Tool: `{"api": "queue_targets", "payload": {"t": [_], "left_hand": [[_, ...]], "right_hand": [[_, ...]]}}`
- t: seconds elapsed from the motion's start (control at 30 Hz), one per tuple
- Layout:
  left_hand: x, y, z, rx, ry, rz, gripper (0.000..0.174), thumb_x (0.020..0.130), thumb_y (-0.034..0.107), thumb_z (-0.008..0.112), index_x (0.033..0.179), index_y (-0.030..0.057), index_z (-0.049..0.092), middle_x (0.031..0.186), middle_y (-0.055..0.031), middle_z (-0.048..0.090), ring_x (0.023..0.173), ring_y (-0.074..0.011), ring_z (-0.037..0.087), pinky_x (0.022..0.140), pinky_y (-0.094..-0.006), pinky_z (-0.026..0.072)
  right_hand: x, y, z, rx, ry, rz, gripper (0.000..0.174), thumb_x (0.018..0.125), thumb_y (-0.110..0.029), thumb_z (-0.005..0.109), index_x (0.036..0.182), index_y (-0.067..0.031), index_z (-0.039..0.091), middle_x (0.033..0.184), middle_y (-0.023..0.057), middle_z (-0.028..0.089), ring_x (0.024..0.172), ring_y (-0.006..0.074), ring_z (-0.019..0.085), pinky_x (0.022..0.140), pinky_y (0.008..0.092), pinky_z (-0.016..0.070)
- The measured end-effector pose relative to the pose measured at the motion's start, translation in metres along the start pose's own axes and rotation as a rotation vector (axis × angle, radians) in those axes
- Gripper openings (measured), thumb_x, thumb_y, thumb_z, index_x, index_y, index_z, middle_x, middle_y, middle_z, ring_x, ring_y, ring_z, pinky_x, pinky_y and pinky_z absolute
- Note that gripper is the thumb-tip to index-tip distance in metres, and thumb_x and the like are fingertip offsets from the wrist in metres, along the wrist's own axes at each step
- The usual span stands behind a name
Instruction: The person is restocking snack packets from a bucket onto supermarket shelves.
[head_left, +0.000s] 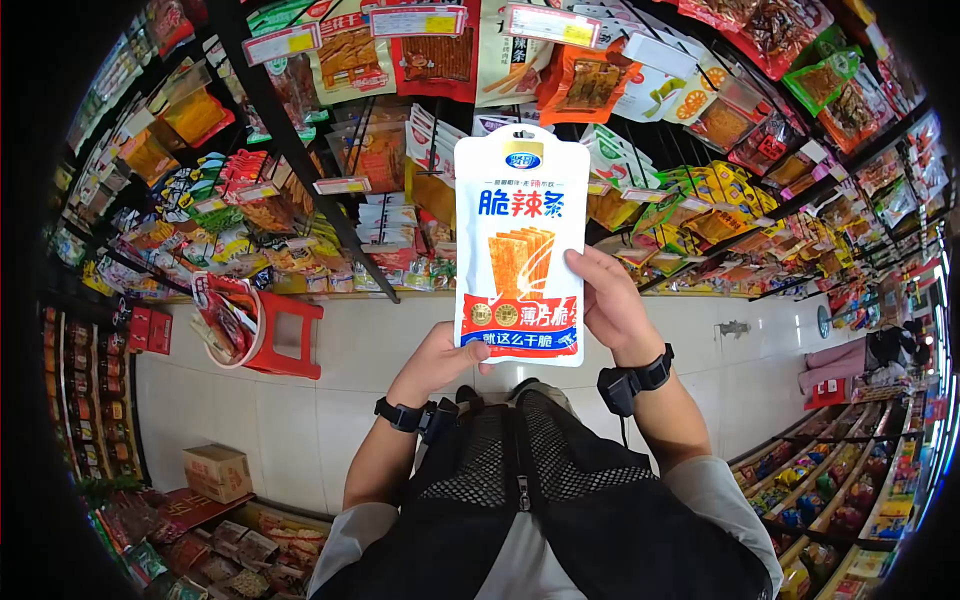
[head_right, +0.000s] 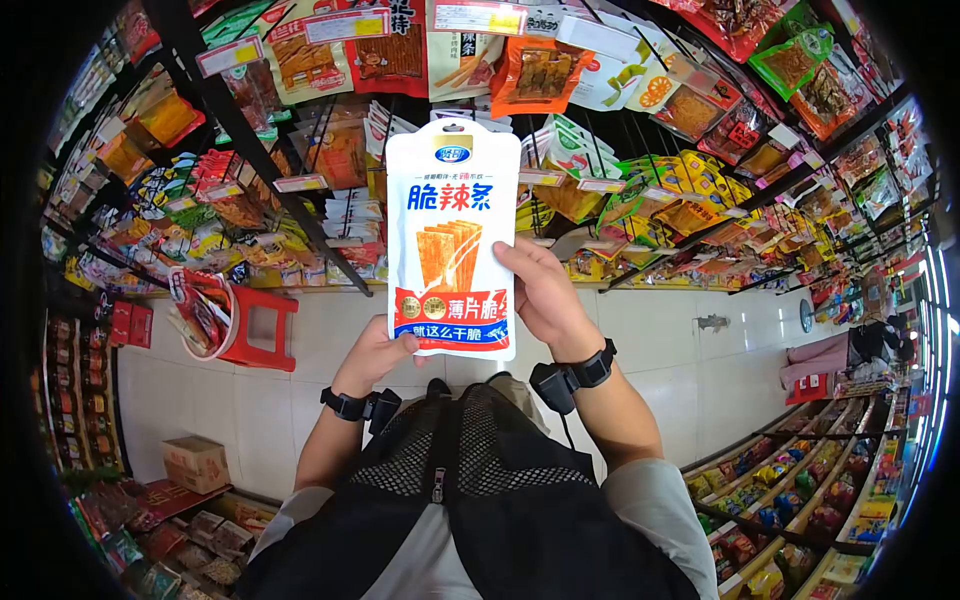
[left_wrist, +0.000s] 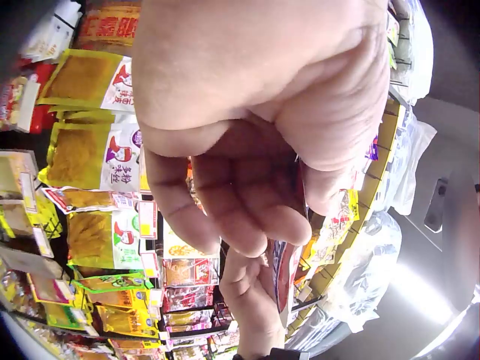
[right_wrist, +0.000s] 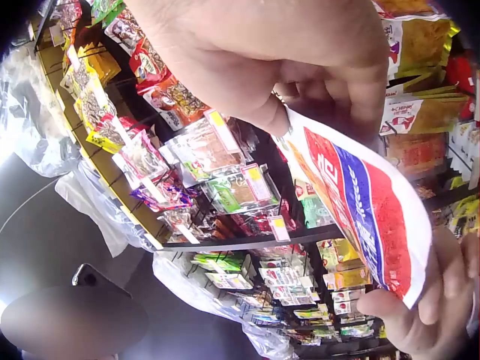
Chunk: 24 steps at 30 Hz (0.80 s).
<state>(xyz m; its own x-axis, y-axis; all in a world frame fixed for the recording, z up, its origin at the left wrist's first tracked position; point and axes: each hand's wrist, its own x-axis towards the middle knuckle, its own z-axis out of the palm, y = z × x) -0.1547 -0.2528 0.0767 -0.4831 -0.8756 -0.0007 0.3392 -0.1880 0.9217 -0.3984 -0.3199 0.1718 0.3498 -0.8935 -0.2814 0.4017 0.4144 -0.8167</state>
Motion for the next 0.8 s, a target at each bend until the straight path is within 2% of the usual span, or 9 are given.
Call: {"api": "queue_targets", "payload": {"t": [0.07,0.13,0.2,0.27,0.37,0.5,0.6,0.67,0.8], "left_hand": [[-0.004,-0.006,-0.010,0.022,-0.002,0.016,0.032,0.096,0.027,0.066,0.109,-0.0022,0.065,0.092,-0.0037,0.066,0.077,-0.0111,0.058,0.072,-0.0279,0.0505],[-0.015,-0.007,-0.009,0.041,0.090,-0.008,0.027,0.096,0.022,0.065,0.108,-0.0021,0.065,0.094,-0.0029,0.066,0.079,-0.0105,0.058,0.073,-0.0279,0.0504],[-0.020,-0.001,-0.008,0.056,0.115,0.050,0.023,0.097,0.017,0.064,0.110,-0.0016,0.066,0.095,-0.0026,0.067,0.081,-0.0103,0.058,0.075,-0.0283,0.0506],[-0.023,-0.004,-0.020,0.123,0.065,-0.019,0.023,0.096,0.015,0.063,0.112,-0.0011,0.066,0.094,-0.0027,0.067,0.082,-0.0103,0.059,0.076,-0.0287,0.0509],[-0.031,0.007,-0.021,0.233,0.056,-0.071,0.023,0.095,0.019,0.066,0.105,-0.0015,0.069,0.089,-0.0026,0.068,0.081,-0.0093,0.059,0.076,-0.0279,0.0507],[-0.037,0.002,-0.026,0.250,0.005,-0.060,0.028,0.092,0.022,0.071,0.106,-0.0017,0.069,0.091,-0.0030,0.070,0.083,-0.0097,0.061,0.077,-0.0278,0.0510],[-0.039,0.007,-0.011,0.342,0.101,0.029,0.029,0.090,0.021,0.073,0.107,-0.0018,0.068,0.093,-0.0033,0.070,0.085,-0.0099,0.061,0.079,-0.0275,0.0512],[-0.037,0.009,-0.006,0.212,0.129,-0.012,0.032,0.089,0.021,0.075,0.110,-0.0014,0.067,0.096,-0.0046,0.071,0.086,-0.0111,0.063,0.080,-0.0279,0.0518],[-0.022,0.000,-0.008,0.245,0.008,-0.109,0.033,0.088,0.021,0.076,0.111,-0.0010,0.067,0.097,-0.0052,0.071,0.085,-0.0125,0.064,0.078,-0.0288,0.0527]], "right_hand": [[0.001,-0.002,0.008,-0.024,-0.023,0.012,0.033,0.100,-0.018,0.055,0.125,0.0028,0.057,0.115,0.0115,0.068,0.098,0.0170,0.069,0.085,0.0307,0.0564],[0.002,0.003,0.012,-0.078,-0.059,-0.009,0.034,0.099,-0.017,0.057,0.126,0.0032,0.056,0.118,0.0122,0.067,0.104,0.0183,0.066,0.091,0.0337,0.0537],[0.014,0.019,0.003,-0.065,-0.073,-0.056,0.033,0.099,-0.016,0.057,0.125,0.0047,0.058,0.116,0.0116,0.068,0.104,0.0171,0.066,0.090,0.0327,0.0534],[0.013,0.018,0.011,-0.104,-0.053,-0.017,0.031,0.099,-0.015,0.057,0.124,0.0039,0.059,0.117,0.0107,0.068,0.102,0.0171,0.066,0.091,0.0331,0.0528],[0.015,0.026,0.012,-0.130,-0.091,-0.012,0.029,0.098,-0.014,0.058,0.123,0.0020,0.060,0.117,0.0095,0.068,0.099,0.0166,0.066,0.089,0.0328,0.0526],[0.010,0.026,0.027,-0.156,-0.101,-0.014,0.029,0.099,-0.014,0.056,0.122,0.0026,0.061,0.115,0.0093,0.068,0.101,0.0165,0.066,0.090,0.0323,0.0527],[0.006,0.023,0.028,-0.148,-0.106,-0.020,0.031,0.100,-0.015,0.055,0.125,0.0037,0.059,0.118,0.0095,0.067,0.103,0.0161,0.066,0.093,0.0318,0.0522],[0.013,0.032,0.015,-0.144,-0.087,0.001,0.035,0.100,-0.017,0.056,0.127,0.0040,0.058,0.121,0.0102,0.066,0.105,0.0157,0.065,0.094,0.0309,0.0514],[0.002,0.030,0.005,-0.164,-0.116,-0.044,0.038,0.100,-0.021,0.057,0.131,0.0022,0.056,0.121,0.0095,0.066,0.105,0.0138,0.064,0.092,0.0291,0.0519]]}}
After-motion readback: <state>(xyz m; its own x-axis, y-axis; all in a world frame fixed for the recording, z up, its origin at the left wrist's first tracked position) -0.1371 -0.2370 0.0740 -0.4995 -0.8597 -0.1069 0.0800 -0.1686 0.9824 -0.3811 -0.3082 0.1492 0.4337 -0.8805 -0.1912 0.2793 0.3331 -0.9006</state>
